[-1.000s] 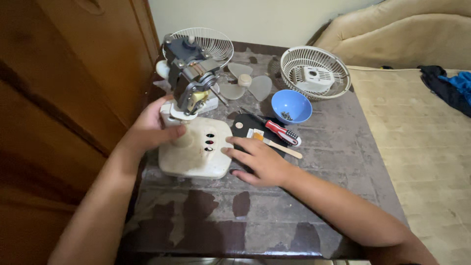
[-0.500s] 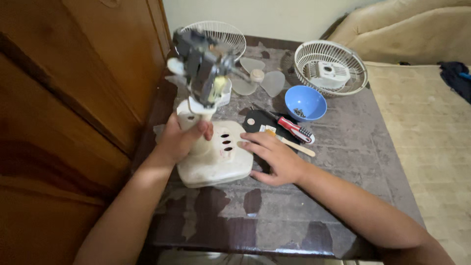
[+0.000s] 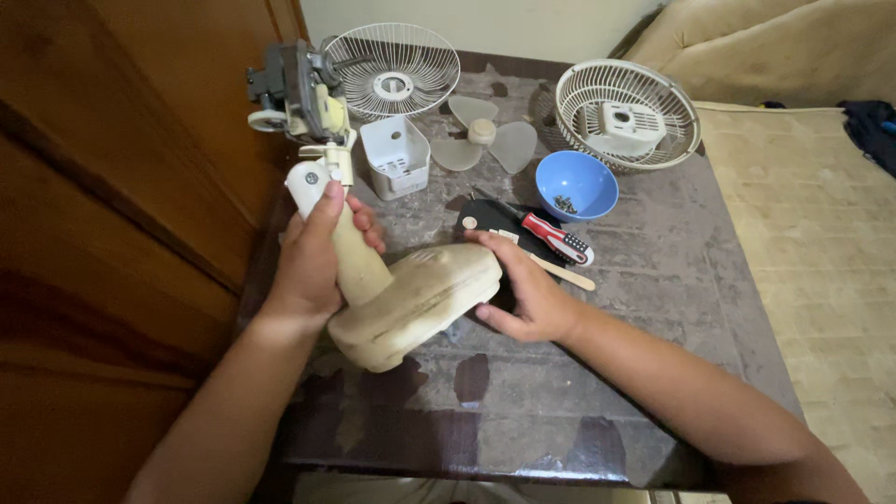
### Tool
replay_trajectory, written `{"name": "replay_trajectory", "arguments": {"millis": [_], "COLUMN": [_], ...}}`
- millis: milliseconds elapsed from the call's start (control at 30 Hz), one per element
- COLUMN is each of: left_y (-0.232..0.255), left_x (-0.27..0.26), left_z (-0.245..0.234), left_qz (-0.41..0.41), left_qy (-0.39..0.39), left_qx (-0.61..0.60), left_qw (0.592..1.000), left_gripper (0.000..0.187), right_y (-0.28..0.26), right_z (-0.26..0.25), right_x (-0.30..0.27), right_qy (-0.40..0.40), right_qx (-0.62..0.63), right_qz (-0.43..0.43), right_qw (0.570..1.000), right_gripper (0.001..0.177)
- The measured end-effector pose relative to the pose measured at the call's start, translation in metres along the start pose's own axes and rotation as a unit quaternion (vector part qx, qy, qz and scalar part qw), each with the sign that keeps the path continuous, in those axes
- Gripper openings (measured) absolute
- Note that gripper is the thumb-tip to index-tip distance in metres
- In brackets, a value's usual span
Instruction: The person uses a screwdriver to remove screws from a fan motor and the base of a standing fan. They place the screws into a small blue bowl and manipulate the internal wiring of the fan base.
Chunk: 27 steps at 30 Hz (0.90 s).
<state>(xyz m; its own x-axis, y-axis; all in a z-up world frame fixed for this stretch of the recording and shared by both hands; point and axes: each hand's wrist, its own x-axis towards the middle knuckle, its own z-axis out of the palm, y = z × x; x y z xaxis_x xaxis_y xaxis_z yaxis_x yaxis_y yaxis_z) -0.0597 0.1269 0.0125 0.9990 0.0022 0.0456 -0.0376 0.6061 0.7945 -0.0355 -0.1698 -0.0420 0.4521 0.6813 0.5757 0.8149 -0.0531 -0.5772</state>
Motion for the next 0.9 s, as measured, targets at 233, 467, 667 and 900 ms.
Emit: {"name": "replay_trajectory", "arguments": {"millis": [233, 467, 667, 900], "left_y": [-0.003, -0.011, -0.011, -0.008], "left_x": [-0.001, -0.003, -0.004, -0.010], "left_z": [-0.007, -0.018, -0.025, -0.025], "left_qz": [0.039, 0.080, 0.127, 0.186], "left_qy": [-0.034, -0.114, -0.150, -0.247], "left_qx": [-0.001, -0.029, 0.031, 0.087], "left_qw": [0.999, 0.990, 0.980, 0.947], "left_gripper": [0.032, 0.032, 0.032, 0.031], "right_y": [-0.018, -0.039, -0.043, -0.043], "right_z": [-0.002, 0.006, 0.014, 0.014], "right_x": [0.011, 0.019, 0.023, 0.025], "right_qy": [-0.027, -0.083, -0.138, -0.111], "right_qx": [-0.125, -0.159, -0.160, -0.080], "right_qz": [0.099, -0.002, 0.001, 0.011], "right_qw": [0.987, 0.984, 0.978, 0.991], "right_gripper": [0.087, 0.074, 0.063, 0.063]}}
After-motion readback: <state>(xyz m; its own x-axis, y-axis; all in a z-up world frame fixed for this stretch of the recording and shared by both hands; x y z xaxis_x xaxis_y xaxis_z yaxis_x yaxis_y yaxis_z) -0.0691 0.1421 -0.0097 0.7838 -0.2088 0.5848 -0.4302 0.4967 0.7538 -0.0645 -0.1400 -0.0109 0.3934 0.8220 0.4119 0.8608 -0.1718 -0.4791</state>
